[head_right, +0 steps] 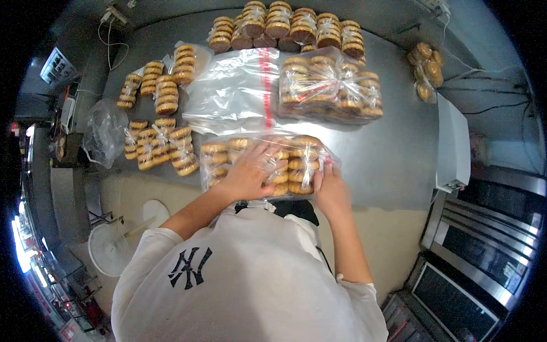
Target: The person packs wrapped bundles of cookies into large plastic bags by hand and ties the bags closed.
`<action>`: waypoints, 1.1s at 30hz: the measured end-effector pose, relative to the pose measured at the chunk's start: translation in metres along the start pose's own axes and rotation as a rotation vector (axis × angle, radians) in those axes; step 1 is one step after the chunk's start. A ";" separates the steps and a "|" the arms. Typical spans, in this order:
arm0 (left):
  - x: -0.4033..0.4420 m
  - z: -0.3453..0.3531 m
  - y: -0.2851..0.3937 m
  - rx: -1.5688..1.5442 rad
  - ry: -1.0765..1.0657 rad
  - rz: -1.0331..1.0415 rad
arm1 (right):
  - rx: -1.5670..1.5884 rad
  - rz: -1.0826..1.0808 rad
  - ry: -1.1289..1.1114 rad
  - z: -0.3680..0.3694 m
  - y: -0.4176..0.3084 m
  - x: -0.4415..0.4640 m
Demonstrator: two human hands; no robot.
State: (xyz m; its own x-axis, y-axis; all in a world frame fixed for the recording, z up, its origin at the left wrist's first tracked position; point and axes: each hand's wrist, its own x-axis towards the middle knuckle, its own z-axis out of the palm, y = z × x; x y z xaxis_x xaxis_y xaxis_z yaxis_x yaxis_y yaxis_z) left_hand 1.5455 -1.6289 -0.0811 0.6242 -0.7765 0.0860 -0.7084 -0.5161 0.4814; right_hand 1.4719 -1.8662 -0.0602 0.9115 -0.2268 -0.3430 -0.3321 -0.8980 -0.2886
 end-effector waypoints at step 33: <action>-0.090 -0.188 0.033 -1.147 0.410 -0.569 | -0.493 -1.150 0.668 -0.170 -0.040 -0.018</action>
State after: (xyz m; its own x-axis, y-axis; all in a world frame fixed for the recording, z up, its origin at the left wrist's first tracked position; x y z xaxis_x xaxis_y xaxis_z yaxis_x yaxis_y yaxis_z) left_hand 1.5278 -1.5077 0.0909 0.9331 -0.2896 -0.2134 0.2287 0.0198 0.9733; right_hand 1.5102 -1.8900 0.1098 0.5987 0.7014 0.3868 0.6529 -0.7071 0.2715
